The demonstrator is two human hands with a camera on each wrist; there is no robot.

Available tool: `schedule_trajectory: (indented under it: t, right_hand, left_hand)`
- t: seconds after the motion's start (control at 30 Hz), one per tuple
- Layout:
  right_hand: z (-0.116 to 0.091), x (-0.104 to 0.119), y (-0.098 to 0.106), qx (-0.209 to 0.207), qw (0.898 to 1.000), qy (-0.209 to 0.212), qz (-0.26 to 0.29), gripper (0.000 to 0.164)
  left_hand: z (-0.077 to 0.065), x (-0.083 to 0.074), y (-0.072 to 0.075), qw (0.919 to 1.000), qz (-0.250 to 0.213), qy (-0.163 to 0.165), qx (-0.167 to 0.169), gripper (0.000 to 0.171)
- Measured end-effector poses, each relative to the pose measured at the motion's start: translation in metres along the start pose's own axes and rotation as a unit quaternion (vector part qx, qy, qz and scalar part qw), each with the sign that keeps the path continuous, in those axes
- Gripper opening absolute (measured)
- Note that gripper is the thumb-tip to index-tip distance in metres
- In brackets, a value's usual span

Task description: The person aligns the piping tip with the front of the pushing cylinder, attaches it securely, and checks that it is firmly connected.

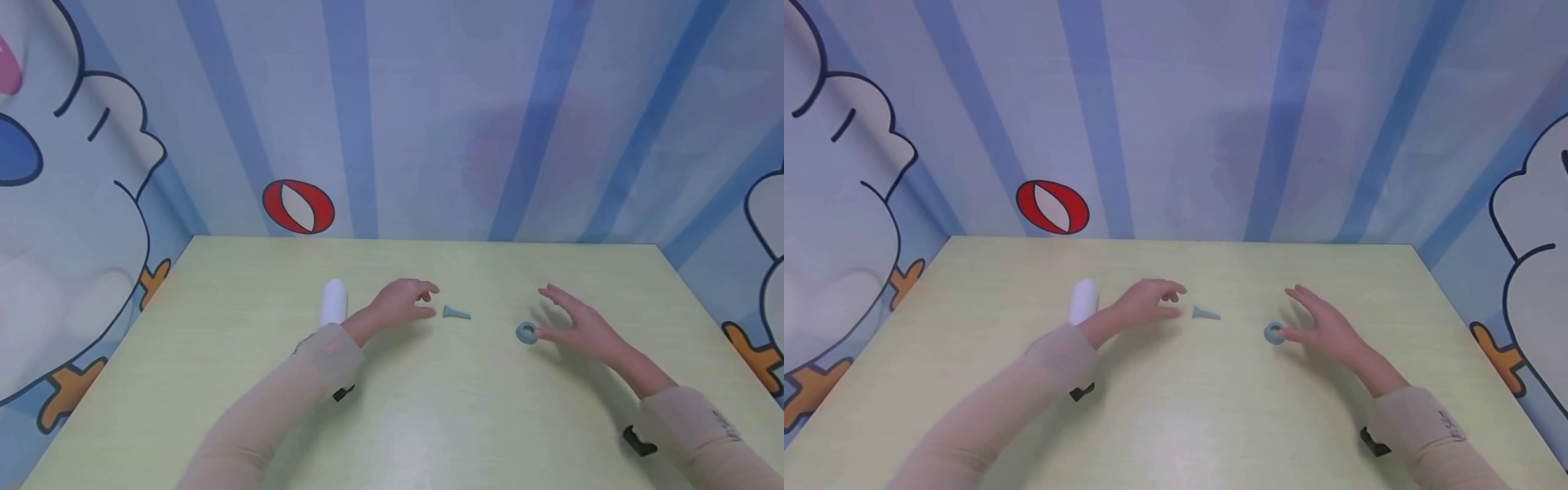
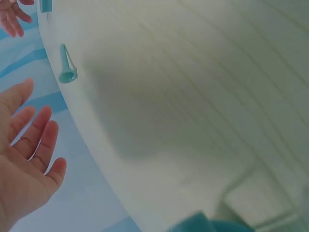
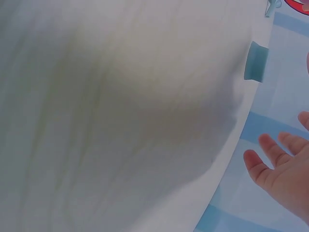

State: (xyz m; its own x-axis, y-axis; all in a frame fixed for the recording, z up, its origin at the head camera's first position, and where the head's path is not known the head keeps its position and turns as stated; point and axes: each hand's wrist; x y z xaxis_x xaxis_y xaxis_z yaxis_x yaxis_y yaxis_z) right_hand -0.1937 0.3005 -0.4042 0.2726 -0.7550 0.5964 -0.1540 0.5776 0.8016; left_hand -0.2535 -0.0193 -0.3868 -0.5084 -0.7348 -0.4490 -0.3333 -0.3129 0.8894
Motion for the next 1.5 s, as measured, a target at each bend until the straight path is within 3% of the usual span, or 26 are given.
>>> schedule_trajectory:
  t: [0.5,0.8,1.13,1.5]
  right_hand:
    - [-0.005,-0.002,-0.001,-0.002,0.997,-0.033,0.071,0.066]
    - [-0.005,-0.010,-0.004,0.004,0.993,-0.059,0.104,0.064]
    - [-0.004,-0.011,-0.008,0.016,0.987,-0.091,0.131,0.061]
    - [0.001,-0.009,-0.014,0.026,0.990,-0.100,0.100,0.060]
  left_hand:
    - [0.015,-0.008,-0.022,0.9991,-0.023,0.022,-0.029,0.032]
    - [0.023,-0.003,-0.034,0.9979,-0.032,0.036,-0.043,0.030]
    - [0.026,-0.004,-0.040,0.9955,-0.051,0.043,-0.067,0.028]
    - [0.031,-0.006,-0.045,0.9949,-0.044,0.044,-0.080,0.021]
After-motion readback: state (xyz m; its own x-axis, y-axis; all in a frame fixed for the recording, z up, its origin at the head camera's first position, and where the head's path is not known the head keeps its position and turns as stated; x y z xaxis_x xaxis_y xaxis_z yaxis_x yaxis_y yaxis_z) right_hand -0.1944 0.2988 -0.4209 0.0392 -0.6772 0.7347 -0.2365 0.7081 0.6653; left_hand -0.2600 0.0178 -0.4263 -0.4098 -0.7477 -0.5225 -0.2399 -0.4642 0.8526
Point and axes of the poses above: each hand's wrist, its own z-axis towards the middle knuckle, its own y-axis out of the back of the hand, x = y × z
